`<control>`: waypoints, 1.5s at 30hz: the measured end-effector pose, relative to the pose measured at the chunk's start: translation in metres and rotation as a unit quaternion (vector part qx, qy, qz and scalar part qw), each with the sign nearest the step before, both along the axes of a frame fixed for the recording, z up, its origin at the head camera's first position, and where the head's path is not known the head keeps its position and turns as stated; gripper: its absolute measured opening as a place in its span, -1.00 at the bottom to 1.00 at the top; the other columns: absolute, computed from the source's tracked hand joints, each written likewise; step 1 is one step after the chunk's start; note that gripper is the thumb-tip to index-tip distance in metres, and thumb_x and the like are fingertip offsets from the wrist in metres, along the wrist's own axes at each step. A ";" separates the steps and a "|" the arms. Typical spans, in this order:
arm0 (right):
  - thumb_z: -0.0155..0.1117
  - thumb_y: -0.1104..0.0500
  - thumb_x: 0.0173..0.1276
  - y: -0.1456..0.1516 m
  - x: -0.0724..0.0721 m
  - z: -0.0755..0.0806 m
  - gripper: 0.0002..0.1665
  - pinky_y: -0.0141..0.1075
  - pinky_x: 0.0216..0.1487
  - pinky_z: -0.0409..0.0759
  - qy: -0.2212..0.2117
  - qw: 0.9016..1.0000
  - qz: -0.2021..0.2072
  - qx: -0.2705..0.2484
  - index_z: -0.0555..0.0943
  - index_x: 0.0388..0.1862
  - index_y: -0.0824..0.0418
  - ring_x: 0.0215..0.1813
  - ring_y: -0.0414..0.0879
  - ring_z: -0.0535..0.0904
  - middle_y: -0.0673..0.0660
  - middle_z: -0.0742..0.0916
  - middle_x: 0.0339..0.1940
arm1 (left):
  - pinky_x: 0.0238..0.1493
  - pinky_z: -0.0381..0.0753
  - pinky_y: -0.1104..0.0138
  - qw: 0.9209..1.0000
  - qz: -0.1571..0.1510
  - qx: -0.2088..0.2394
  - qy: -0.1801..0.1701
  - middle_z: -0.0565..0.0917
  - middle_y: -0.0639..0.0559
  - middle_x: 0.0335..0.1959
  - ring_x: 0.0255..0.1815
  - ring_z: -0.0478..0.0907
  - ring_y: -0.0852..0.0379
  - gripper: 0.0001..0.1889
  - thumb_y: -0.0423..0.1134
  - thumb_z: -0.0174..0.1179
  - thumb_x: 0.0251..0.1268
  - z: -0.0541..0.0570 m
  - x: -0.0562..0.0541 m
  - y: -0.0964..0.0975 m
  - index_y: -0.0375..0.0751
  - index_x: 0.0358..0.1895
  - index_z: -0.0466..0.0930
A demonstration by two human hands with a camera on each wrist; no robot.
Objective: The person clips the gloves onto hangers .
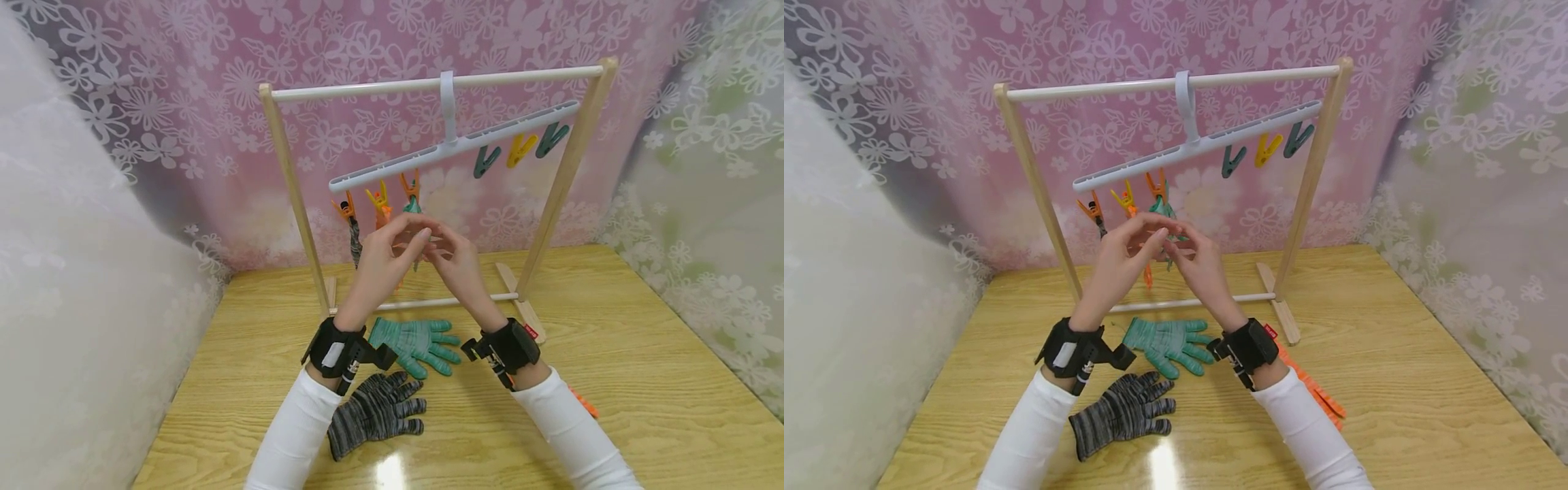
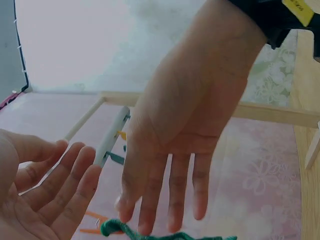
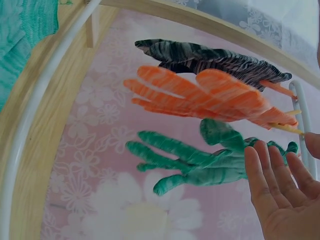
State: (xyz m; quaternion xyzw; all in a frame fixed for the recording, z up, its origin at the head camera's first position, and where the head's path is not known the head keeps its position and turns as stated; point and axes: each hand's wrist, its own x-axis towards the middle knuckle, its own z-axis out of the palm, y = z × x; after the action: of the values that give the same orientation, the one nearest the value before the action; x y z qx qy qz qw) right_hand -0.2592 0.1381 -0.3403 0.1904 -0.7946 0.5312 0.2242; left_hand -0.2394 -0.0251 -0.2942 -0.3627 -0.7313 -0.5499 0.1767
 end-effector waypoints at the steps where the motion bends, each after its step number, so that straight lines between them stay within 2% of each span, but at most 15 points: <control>1: 0.28 0.04 0.48 0.001 0.000 -0.001 -0.44 0.07 0.06 0.70 -0.009 1.000 -0.006 -0.003 0.56 0.34 0.31 0.03 0.24 0.70 0.35 0.70 0.12 | -0.22 0.70 0.32 1.000 0.002 0.006 0.004 0.74 -0.09 -0.03 -0.14 0.70 0.05 -0.77 -0.24 0.13 0.57 0.002 -0.002 0.005 -0.21 0.12 0.65; 3: 0.28 0.25 0.49 0.003 -0.001 -0.002 -0.56 0.07 0.07 0.70 -0.027 1.000 -0.014 -0.008 0.57 0.30 0.34 0.03 0.24 0.70 0.37 0.71 0.08 | -0.18 0.69 0.35 1.000 0.005 0.013 0.009 0.74 -0.08 0.00 -0.09 0.70 0.09 -0.76 -0.25 0.13 0.57 0.006 -0.006 0.015 -0.21 0.14 0.64; 6: 0.27 0.30 0.49 0.005 -0.002 -0.005 -0.61 0.07 0.06 0.70 -0.045 0.999 -0.017 -0.016 0.59 0.25 0.37 0.05 0.25 0.69 0.38 0.71 0.06 | -0.04 0.67 0.38 1.000 -0.002 0.019 0.006 0.71 -0.08 0.10 0.02 0.68 0.08 -0.72 -0.27 0.12 0.57 0.013 -0.012 0.031 -0.25 0.20 0.60; 10: 0.25 0.40 0.44 0.007 -0.004 -0.011 -0.69 0.11 0.04 0.69 -0.044 0.999 -0.009 -0.018 0.62 0.13 0.43 0.05 0.28 0.67 0.39 0.71 0.01 | 0.16 0.61 0.42 0.999 -0.006 0.005 -0.034 0.61 -0.13 0.26 0.22 0.60 0.03 -0.61 -0.26 0.11 0.58 0.022 -0.019 0.049 -0.28 0.35 0.48; 14: 0.23 0.43 0.44 0.005 -0.003 -0.018 -0.79 0.09 -0.02 0.72 -0.034 0.999 0.008 -0.017 0.66 0.00 0.47 -0.03 0.31 0.69 0.41 0.71 -0.08 | 0.26 0.54 0.42 0.997 0.009 -0.016 -0.079 0.48 -0.13 0.40 0.35 0.50 0.01 -0.50 -0.23 0.12 0.58 0.030 -0.030 0.062 -0.26 0.47 0.33; 18: 0.23 0.39 0.47 0.004 -0.003 -0.023 -0.67 0.01 -0.08 0.74 -0.041 0.999 0.014 -0.012 0.62 0.17 0.40 -0.06 0.28 0.71 0.39 0.71 0.00 | 0.34 0.50 0.34 0.993 0.028 -0.035 -0.107 0.40 -0.14 0.46 0.41 0.43 0.00 -0.43 -0.21 0.12 0.58 0.036 -0.044 0.072 -0.25 0.53 0.23; 22: 0.22 0.32 0.51 0.006 -0.003 -0.026 -0.58 0.00 -0.06 0.75 -0.049 0.999 0.020 -0.004 0.56 0.32 0.32 0.01 0.24 0.71 0.34 0.69 0.12 | 0.35 0.47 0.37 0.988 0.044 -0.067 -0.130 0.32 -0.10 0.53 0.47 0.36 0.04 -0.39 -0.17 0.09 0.59 0.041 -0.057 0.080 -0.17 0.58 0.14; 26: 0.20 0.13 0.56 0.011 -0.006 -0.030 -0.59 0.07 -0.01 0.73 -0.038 0.999 0.036 0.003 0.59 0.27 0.30 0.07 0.27 0.69 0.33 0.68 0.16 | 0.36 0.45 0.36 0.985 0.061 -0.082 -0.140 0.29 -0.05 0.56 0.49 0.34 0.06 -0.36 -0.16 0.07 0.60 0.047 -0.069 0.091 -0.11 0.61 0.09; 29: 0.19 -0.15 0.53 0.015 -0.009 -0.035 -0.42 0.09 -0.04 0.73 -0.011 0.999 0.028 0.033 0.61 0.20 0.30 0.02 0.28 0.71 0.33 0.69 0.11 | 0.37 0.44 0.34 0.984 0.061 -0.085 -0.147 0.28 -0.05 0.56 0.50 0.32 0.05 -0.35 -0.16 0.06 0.60 0.051 -0.077 0.099 -0.07 0.63 0.05; 31: 0.18 -0.16 0.51 0.015 -0.010 -0.037 -0.43 0.08 -0.13 0.73 0.000 0.998 0.014 0.056 0.63 0.13 0.30 -0.11 0.26 0.73 0.34 0.74 -0.03 | 0.37 0.44 0.31 0.984 0.055 -0.084 -0.148 0.28 -0.08 0.56 0.51 0.31 0.02 -0.35 -0.17 0.04 0.61 0.052 -0.081 0.103 -0.08 0.63 0.03; 33: 0.20 0.01 0.51 0.015 -0.009 -0.038 -0.57 0.07 -0.16 0.71 -0.006 0.998 0.001 0.069 0.63 0.07 0.34 -0.20 0.26 0.72 0.37 0.74 -0.15 | 0.36 0.44 0.30 0.983 0.050 -0.086 -0.153 0.30 -0.09 0.55 0.51 0.30 0.01 -0.35 -0.16 0.03 0.62 0.053 -0.085 0.107 -0.06 0.64 0.00; 35: 0.19 0.26 0.44 0.014 -0.008 -0.039 -0.70 0.07 -0.18 0.71 -0.026 0.997 -0.007 0.069 0.62 0.07 0.39 -0.25 0.27 0.71 0.39 0.74 -0.22 | 0.31 0.48 0.27 0.982 0.052 -0.086 -0.158 0.38 -0.11 0.49 0.45 0.37 -0.01 -0.37 -0.13 0.03 0.62 0.052 -0.088 0.110 -0.11 0.62 0.05; 38: 0.21 0.41 0.40 0.014 -0.005 -0.040 -0.65 0.08 -0.14 0.72 -0.057 0.996 -0.013 0.066 0.58 0.15 0.44 -0.21 0.31 0.71 0.44 0.73 -0.16 | 0.23 0.53 0.25 0.980 0.058 -0.087 -0.170 0.48 -0.12 0.40 0.36 0.47 0.00 -0.37 -0.11 0.06 0.60 0.050 -0.091 0.113 -0.14 0.60 0.10; 41: 0.26 0.35 0.42 0.018 -0.004 -0.043 -0.59 0.04 -0.15 0.73 -0.065 0.996 -0.019 0.064 0.57 0.23 0.42 -0.19 0.31 0.71 0.43 0.73 -0.07 | 0.19 0.55 0.23 0.978 0.069 -0.090 -0.174 0.53 -0.12 0.34 0.29 0.52 0.01 -0.40 -0.10 0.10 0.58 0.048 -0.091 0.113 -0.18 0.54 0.20; 45: 0.28 0.19 0.48 0.026 -0.002 -0.047 -0.58 -0.09 -0.23 0.69 -0.051 0.997 -0.012 0.057 0.59 0.25 0.33 -0.24 0.20 0.70 0.36 0.73 0.03 | 0.19 0.56 0.23 0.977 0.079 -0.101 -0.168 0.56 -0.12 0.30 0.29 0.52 0.00 -0.46 -0.08 0.15 0.55 0.048 -0.088 0.113 -0.25 0.43 0.33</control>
State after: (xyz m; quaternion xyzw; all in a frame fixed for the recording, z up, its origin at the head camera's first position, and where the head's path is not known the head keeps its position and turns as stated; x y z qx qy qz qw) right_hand -0.2611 0.1643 -0.3878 0.1659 -0.8363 0.4912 0.1782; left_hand -0.3272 0.0879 -0.2465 -0.2225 -0.8287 -0.5105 0.0564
